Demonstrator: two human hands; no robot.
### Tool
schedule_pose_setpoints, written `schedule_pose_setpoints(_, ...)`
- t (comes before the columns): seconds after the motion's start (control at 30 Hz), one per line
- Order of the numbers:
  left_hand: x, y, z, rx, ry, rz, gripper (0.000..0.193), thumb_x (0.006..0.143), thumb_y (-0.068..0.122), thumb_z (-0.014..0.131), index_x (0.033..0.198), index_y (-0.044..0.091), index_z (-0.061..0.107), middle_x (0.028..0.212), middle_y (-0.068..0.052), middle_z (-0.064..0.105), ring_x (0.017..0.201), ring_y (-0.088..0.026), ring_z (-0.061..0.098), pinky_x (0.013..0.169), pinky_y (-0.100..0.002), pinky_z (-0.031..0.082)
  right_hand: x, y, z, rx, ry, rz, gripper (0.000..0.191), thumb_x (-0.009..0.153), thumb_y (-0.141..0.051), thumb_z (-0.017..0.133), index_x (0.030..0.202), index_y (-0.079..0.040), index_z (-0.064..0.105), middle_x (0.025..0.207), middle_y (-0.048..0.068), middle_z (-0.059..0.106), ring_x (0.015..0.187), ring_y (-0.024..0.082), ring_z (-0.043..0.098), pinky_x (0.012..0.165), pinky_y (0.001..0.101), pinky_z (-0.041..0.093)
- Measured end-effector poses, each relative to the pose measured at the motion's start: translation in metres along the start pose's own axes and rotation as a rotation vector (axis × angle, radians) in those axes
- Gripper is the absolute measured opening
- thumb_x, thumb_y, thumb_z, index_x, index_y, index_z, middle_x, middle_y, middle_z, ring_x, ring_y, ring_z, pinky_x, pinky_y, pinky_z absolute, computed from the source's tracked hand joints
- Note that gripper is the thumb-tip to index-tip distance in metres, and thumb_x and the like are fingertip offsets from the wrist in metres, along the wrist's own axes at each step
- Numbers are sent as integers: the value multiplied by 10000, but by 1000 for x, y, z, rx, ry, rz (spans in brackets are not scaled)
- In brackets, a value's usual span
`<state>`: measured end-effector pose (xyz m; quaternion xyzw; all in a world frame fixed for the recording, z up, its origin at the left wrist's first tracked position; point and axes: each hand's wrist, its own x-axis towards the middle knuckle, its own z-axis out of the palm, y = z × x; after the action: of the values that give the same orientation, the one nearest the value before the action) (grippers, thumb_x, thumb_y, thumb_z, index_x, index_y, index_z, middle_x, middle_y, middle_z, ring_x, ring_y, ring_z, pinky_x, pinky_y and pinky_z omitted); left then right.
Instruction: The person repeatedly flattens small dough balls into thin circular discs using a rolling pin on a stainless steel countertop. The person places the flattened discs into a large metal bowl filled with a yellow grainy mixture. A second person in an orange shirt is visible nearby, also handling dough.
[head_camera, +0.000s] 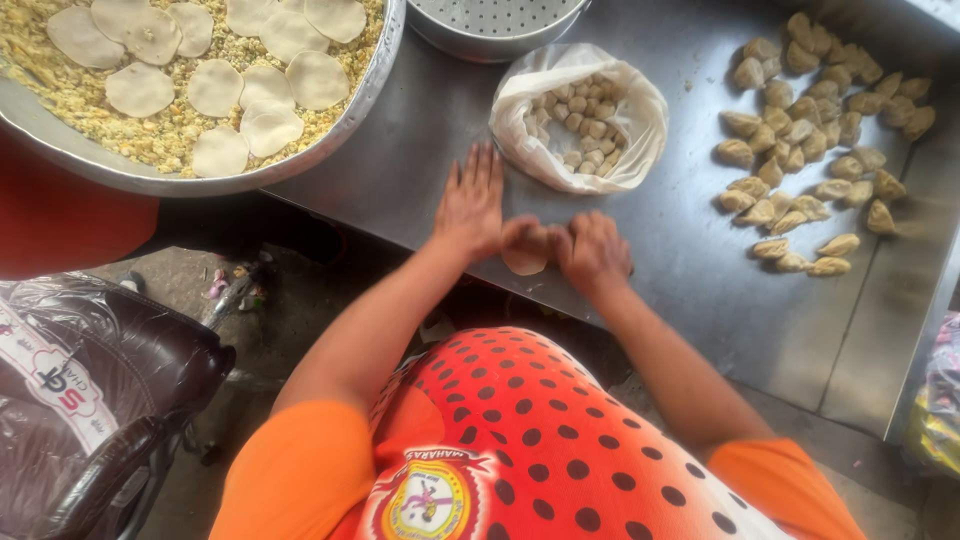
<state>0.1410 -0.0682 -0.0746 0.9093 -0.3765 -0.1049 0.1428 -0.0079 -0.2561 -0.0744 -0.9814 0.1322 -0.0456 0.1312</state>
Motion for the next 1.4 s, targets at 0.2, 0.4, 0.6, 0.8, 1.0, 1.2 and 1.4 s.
schedule_pose_setpoints(0.2,-16,4,-10,31,73,76,1181,846,845,429,1586,-43,188,1675,-239,180,1558,-366,130,1232,-518,133,-7,-3,-3,25,42,-44,362,984,-439,604,991,-79,638,1037,156,623,1012,393,592,802,520,486)
schedule_pose_setpoints(0.4,-110,12,-9,-144,205,226,672,753,494,805,1241,71,623,1291,-141,606,1249,-311,533,1109,-460,337,-51,-35,-17,242,-59,139,313,944,-387,669,922,-77,706,982,141,658,1031,362,607,873,488,484)
schedule_pose_setpoints(0.6,-108,-1,-12,-153,201,271,644,659,518,864,1112,112,653,1078,-64,645,1066,-246,596,1004,-417,368,9,-42,-7,300,18,-57,285,868,-218,700,1101,-56,725,1118,179,707,1083,388,639,949,468,495)
schedule_pose_setpoints(0.8,-106,-31,-31,-167,184,328,693,612,601,860,1069,113,678,1045,-67,652,1065,-252,605,1017,-417,370,39,-45,-10,172,-161,7,163,856,-187,721,953,-57,742,1032,192,706,1025,397,657,911,478,511)
schedule_pose_setpoints(1.0,-103,-63,-41,-185,299,333,747,632,747,748,970,84,674,988,-86,665,1022,-274,619,988,-419,387,30,-48,-13,152,-72,-64,145,867,-186,706,960,-74,703,1016,167,676,1035,383,624,920,487,475)
schedule_pose_setpoints(1.2,-85,-78,-37,-216,404,303,648,822,756,599,852,112,669,878,-93,668,930,-304,630,949,-422,410,30,-41,-7,142,-121,-240,103,945,-140,662,989,-48,675,986,171,702,986,396,644,873,478,489)
schedule_pose_setpoints(1.4,-70,-83,-40,-258,461,230,540,843,662,624,798,125,656,836,-84,673,875,-300,638,929,-419,421,48,-37,-25,819,-384,-11,141,971,-169,648,1026,-42,675,909,163,720,842,266,680,799,354,561)
